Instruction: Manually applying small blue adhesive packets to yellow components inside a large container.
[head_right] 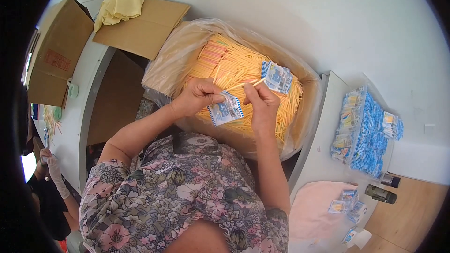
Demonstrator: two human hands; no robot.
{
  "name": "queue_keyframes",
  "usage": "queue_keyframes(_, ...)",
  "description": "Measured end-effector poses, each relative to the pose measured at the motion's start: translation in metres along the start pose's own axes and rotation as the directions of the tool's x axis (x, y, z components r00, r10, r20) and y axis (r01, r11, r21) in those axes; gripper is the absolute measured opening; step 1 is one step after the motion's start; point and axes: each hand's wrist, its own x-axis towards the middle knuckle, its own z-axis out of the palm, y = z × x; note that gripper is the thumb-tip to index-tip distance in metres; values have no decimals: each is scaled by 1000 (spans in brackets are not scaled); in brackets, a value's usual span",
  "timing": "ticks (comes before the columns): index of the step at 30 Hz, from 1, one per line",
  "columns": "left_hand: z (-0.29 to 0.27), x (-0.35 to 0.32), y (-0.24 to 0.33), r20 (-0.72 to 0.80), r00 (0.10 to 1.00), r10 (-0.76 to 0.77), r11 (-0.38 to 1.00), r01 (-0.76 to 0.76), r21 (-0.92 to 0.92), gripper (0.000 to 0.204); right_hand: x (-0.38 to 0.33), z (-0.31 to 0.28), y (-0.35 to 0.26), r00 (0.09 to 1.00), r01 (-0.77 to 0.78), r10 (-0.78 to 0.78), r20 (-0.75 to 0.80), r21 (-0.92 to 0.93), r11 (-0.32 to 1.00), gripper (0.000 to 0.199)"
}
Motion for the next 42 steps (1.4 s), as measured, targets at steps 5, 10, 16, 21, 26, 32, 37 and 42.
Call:
queue_keyframes(5, -2, -3, -5, -75, 997, 17, 1000, -15, 26, 9, -4, 7, -2, 993, 116, -108, 54, -177, 977, 10)
queue_keyframes(10, -3, -3, -10, -107, 991, 76, 985, -58, 165, 10, -6, 18, 4, 947, 319, -320, 25, -179, 931, 14)
queue_keyframes(16, 0, -2, -5, -47, 992, 117, 987, -111, 115, 10, -10, 23, 6, 946, 323, -319, 52, -208, 923, 8)
queue_keyframes(21, -5, -7, -4, -88, 994, 62, 995, -55, 84, 9, -2, 21, 17, 980, 200, -192, 57, -182, 963, 15)
queue_keyframes(26, -20, -16, 0, -122, 992, -37, 998, 42, 42, 9, 45, 7, 34, 917, 376, -358, 177, -686, 624, 22)
queue_keyframes(32, -16, -16, 8, 40, 999, -20, 988, 13, 155, 9, 31, 35, -14, 900, 432, -306, 309, -543, 720, 24)
queue_keyframes(37, 4, -5, 0, 60, 963, 263, 900, -267, 344, 7, 20, 39, 4, 901, 398, -263, 345, -419, 816, 26)
queue_keyframes(42, 14, 3, 3, 163, 971, 176, 940, -215, 264, 7, 16, 23, 16, 950, 312, -287, 125, -310, 898, 21)
